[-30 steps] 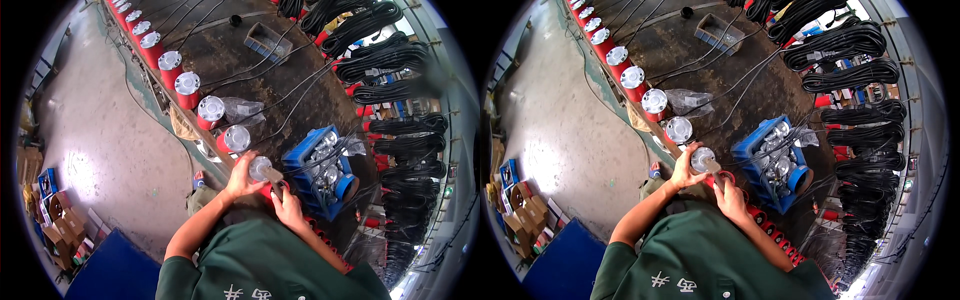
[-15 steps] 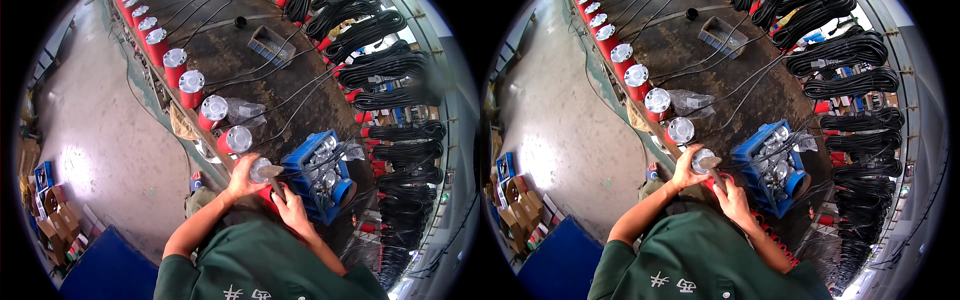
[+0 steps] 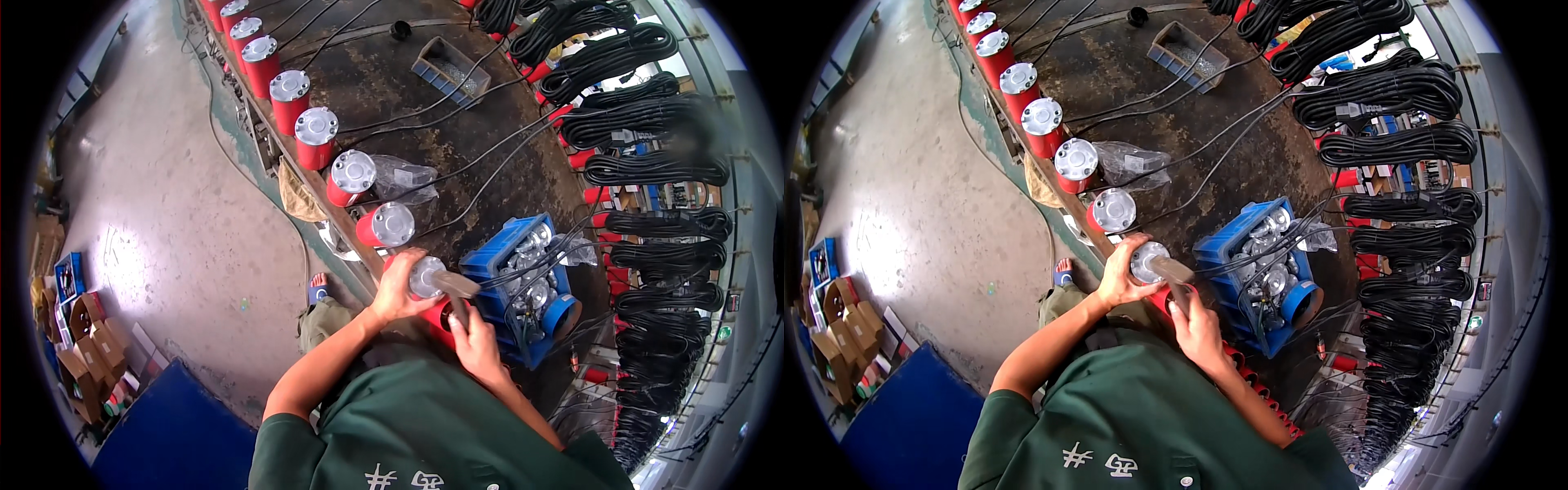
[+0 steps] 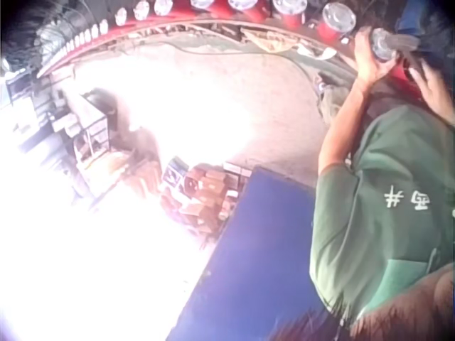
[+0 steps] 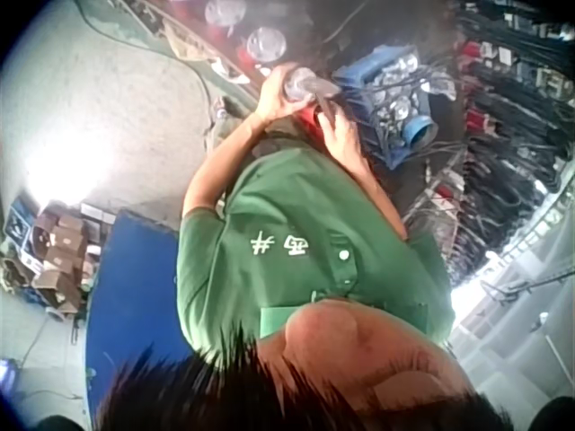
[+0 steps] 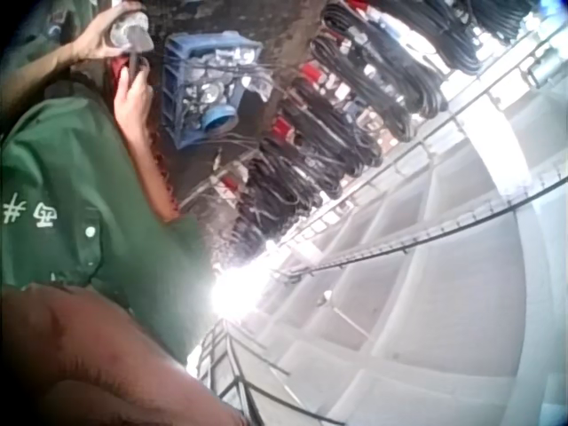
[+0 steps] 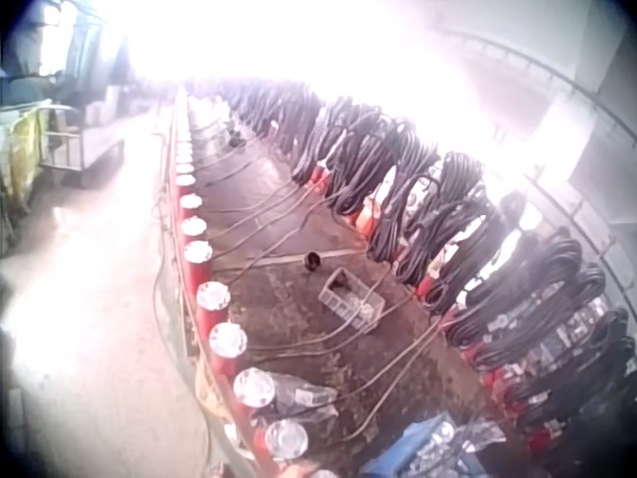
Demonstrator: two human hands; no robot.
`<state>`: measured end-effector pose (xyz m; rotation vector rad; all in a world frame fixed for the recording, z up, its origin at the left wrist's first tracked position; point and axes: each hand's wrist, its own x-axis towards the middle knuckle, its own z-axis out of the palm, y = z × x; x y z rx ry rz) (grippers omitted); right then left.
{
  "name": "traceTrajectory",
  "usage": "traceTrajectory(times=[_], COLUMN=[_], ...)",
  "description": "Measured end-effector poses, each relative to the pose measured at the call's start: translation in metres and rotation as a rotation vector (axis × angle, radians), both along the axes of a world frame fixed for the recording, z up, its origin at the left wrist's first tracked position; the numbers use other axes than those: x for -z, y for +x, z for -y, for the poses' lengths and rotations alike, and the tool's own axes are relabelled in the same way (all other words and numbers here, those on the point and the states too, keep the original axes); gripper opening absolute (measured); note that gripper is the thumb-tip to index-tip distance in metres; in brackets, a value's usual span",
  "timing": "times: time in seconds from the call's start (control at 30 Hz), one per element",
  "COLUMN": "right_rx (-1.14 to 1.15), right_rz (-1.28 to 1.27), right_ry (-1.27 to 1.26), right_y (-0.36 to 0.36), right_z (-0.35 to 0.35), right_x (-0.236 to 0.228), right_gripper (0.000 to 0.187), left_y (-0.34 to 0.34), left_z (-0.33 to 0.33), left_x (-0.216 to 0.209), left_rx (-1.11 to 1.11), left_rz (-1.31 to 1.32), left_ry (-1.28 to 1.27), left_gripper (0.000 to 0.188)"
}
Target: The person assembles metal components by placing round metal lids onto a series of red cylinders and securing them by hand or using a hammer.
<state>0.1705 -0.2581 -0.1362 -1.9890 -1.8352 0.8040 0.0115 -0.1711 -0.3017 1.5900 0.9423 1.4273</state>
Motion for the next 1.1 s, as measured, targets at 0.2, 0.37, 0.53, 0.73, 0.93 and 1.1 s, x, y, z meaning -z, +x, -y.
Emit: traceTrajectory(times=[0.2,0.37,0.53,0.73,0.93,1.1], right_rx=[0.019,0.019,-0.04,-0.056,-0.015,-0.055], right_rz=[-0.086,0.137,-0.046,0.129,-0.03,-0.058], right_ry=[-0.113,-0.129,-0.149,0.0,-0.078,0.062], right_y=[0.001,0.009,0.003,0.007,-0.006,-0.014], right_z=[-0.009,0.006,-0.012,0.012,-0.005,-0.006], right_x=[-0.015,0.011,-0.027,0.015,-0.019,-0.029], right_gripper=[0.027,0.031,0.026,0.027,0.023,0.023], left_y=[-0.003,0.001,-0.003,-0.002,-0.007,-0.01], left_z=[0.0,0.002,0.005,0.003,0.001,-0.003], left_x=[-0.003,-0.001,-0.001,-0.005,-0.006,-0.005], left_rx=[-0.018,0.021,-0.005,0.02,0.015,0.012], left_rz=[-0.005,0.008,0.014,0.028,0.05,-0.062], left_ry=[-0.016,-0.001,-0.04,-0.026,-0.07,0.01], left_gripper=[0.093,0.093,0.092,0.093,0.097,0.106])
